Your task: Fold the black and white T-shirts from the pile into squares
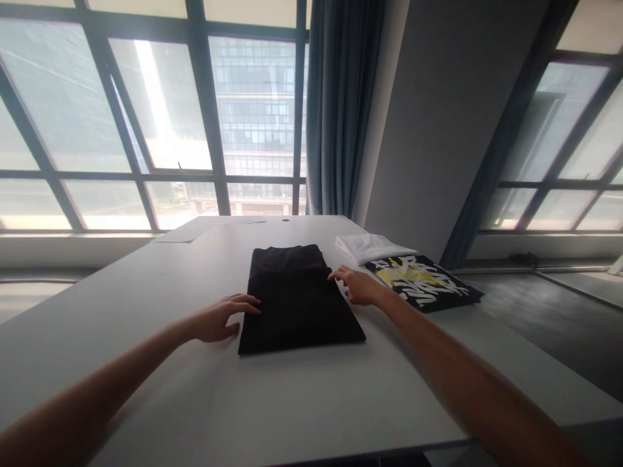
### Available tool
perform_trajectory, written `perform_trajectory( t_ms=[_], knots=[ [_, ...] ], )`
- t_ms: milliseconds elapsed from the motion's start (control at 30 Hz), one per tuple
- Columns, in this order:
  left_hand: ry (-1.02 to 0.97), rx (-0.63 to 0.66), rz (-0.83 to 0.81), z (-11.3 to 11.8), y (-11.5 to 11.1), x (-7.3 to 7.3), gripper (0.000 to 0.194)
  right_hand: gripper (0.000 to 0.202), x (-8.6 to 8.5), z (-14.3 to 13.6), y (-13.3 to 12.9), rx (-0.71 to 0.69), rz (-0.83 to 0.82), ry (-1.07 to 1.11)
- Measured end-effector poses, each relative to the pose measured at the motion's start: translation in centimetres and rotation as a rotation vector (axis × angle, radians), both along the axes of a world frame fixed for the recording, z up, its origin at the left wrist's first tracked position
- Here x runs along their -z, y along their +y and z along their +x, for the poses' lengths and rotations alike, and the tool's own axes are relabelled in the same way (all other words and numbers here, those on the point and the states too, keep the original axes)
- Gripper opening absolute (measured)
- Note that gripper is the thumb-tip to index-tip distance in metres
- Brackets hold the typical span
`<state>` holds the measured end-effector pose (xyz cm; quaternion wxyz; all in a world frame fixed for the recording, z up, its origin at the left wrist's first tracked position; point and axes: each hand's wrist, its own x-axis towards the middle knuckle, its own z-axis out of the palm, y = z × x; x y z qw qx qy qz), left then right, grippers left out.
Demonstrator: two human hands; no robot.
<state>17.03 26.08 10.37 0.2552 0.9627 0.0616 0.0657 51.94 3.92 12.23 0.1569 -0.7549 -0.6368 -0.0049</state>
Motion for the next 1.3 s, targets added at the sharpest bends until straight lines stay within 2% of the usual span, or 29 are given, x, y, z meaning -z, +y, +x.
perform_trajectory(
  t_ms=[133, 267, 367, 533, 600, 700, 767, 800, 867, 900, 967, 1067, 1200, 1300],
  knots=[
    [-0.009, 0.013, -0.023, 0.1, 0.0, 0.8, 0.056, 0.062, 1.0, -0.4, -1.3, -0.156, -0.057, 0.195],
    [-0.168, -0.001, 0.129, 1.1, -0.6, 1.8, 0.039, 0.045, 0.8, -0.8, -1.4, -0.162, -0.078, 0.219],
    [-0.287, 0.007, 0.123, 1.2, -1.2, 1.6, 0.040, 0.029, -0.1, -1.4, -1.6, -0.187, -0.019, 0.275],
    [-0.415, -0.180, -0.027, 0.5, -0.6, -0.2, 0.024, 0.019, -2.3, -1.5, -2.5, -0.245, 0.073, 0.456],
    [-0.526, -0.288, -0.127, 1.0, 0.4, -1.4, 0.030, 0.024, -3.1, -1.0, -1.7, -0.211, 0.152, 0.518],
    [-0.672, -0.468, -0.303, 3.4, 2.1, -3.6, 0.050, 0.037, -3.7, -0.3, 1.5, -0.094, 0.346, 0.636],
    [-0.642, -0.601, -0.407, 5.4, 3.1, -4.5, 0.058, 0.042, -3.3, -0.1, 4.3, 0.065, 0.433, 0.674],
    [-0.570, -0.666, -0.450, 6.2, 3.5, -4.6, 0.062, 0.043, -2.9, -0.1, 5.5, 0.159, 0.410, 0.680],
    [-0.392, -0.763, -0.496, 7.3, 4.2, -3.7, 0.075, 0.045, -1.4, -0.3, 7.3, 0.357, 0.291, 0.661],
    [-0.326, -0.774, -0.495, 7.5, 4.5, -2.9, 0.083, 0.047, -0.5, -0.4, 7.8, 0.403, 0.230, 0.623],
    [-0.251, -0.733, -0.426, 7.5, 5.0, -0.9, 0.090, 0.051, 1.2, -0.6, 8.1, 0.399, 0.198, 0.526],
    [-0.261, -0.667, -0.379, 6.8, 5.4, 1.2, 0.083, 0.051, 2.8, -0.8, 7.7, 0.295, 0.253, 0.483],
    [-0.358, -0.562, -0.558, 5.9, 4.9, 1.5, 0.085, 0.052, 2.5, -0.9, 6.8, 0.144, 0.361, 0.665],
    [-0.376, -0.464, -0.692, 5.2, 3.8, 1.1, 0.086, 0.055, 1.9, -1.1, 6.1, 0.114, 0.332, 0.744]
  ],
)
